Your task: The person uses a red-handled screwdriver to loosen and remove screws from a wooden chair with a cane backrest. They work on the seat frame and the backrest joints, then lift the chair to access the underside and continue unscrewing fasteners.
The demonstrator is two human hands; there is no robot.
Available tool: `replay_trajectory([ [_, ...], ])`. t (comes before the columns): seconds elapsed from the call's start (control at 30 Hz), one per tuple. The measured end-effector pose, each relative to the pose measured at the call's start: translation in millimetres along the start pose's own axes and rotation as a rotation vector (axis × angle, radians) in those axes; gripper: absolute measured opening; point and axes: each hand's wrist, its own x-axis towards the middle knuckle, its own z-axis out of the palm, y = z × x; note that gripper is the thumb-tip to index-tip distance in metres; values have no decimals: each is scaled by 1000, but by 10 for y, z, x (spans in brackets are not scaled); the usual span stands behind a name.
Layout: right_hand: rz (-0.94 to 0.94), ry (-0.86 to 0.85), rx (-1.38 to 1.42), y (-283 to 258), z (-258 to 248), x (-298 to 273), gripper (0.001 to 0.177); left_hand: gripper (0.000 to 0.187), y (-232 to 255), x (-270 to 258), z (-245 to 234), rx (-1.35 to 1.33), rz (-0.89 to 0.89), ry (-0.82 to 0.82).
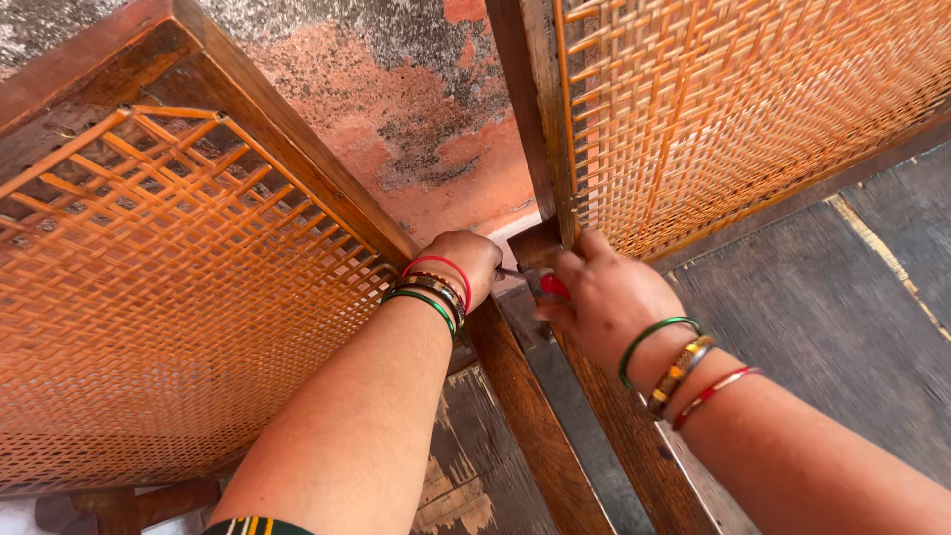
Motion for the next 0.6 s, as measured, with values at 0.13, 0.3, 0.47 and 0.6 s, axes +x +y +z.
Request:
replay_trajectory([
  [0.13, -105, 64, -74, 60, 37, -36, 22, 27, -13, 27, 54, -25, 27, 24],
  [0.3, 37, 59, -64, -54, 32, 69, 21, 28, -26, 44, 100, 21, 51, 37],
  [0.47, 216, -81, 69, -119, -6, 90, 25, 29, 12, 25, 86, 77, 49, 12],
  [0.6, 45, -54, -12, -87, 39, 23, 29, 30, 7, -22, 47, 43, 24, 2],
])
